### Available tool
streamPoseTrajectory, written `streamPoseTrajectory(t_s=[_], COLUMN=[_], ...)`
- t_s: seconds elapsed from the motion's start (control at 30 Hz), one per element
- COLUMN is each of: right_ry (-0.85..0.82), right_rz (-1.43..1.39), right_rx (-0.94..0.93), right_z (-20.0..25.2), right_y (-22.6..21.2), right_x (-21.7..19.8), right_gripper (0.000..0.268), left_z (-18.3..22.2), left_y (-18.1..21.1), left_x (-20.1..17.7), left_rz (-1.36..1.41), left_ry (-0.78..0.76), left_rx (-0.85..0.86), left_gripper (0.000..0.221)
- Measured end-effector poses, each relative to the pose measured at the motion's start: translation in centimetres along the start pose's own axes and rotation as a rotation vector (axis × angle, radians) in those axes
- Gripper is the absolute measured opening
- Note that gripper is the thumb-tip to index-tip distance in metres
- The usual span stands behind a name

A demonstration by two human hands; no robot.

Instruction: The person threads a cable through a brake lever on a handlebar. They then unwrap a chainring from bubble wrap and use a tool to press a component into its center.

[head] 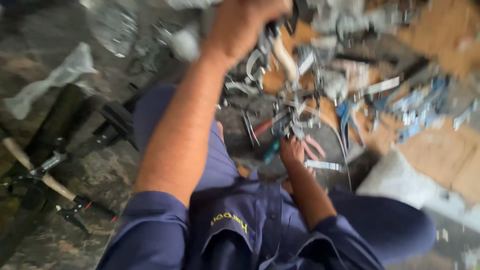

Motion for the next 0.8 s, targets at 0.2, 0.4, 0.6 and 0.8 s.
streamPoseTrajectory(t_s=[0.2, 0.4, 0.6, 0.8], right_ry=[-0.065, -0.005, 0.66, 0.683], right_rz=[-0.413, -1.439, -0.94, -1.03], right_rx=[0.003, -0.068, -0.411, -0.384], right_z=[1.6, 4.2, 8.7, 8.2], right_y=[1.0, 2.8, -3.0, -6.4], right_x=[-5.4, -19.4, -41.8, -45.6], right_gripper=[0.033, 0.02, 0.02, 0.022], left_z=[0.0, -0.3, 0.9, 1.5], left_y=[3.6, 3.4, 5.1, 5.2], left_x=[0.7, 2.2, 3.0, 3.4], left_rz=[0.437, 0.474, 0.593, 0.587], left_ry=[-0.14, -0.222, -0.353, -0.341], left_rx=[-0.028, 0.0, -0.073, -0.006], left_gripper=[0.032, 0.03, 0.034, 0.037])
Point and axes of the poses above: each hand's wrist, its own z-axis away from the middle knuckle, its own x-axis out of the palm, y = z × x, the point moved 1 cm from there along -z, towards the middle knuckle, and after that the axes turned 3 degrees about y, right-handed, at the moved point
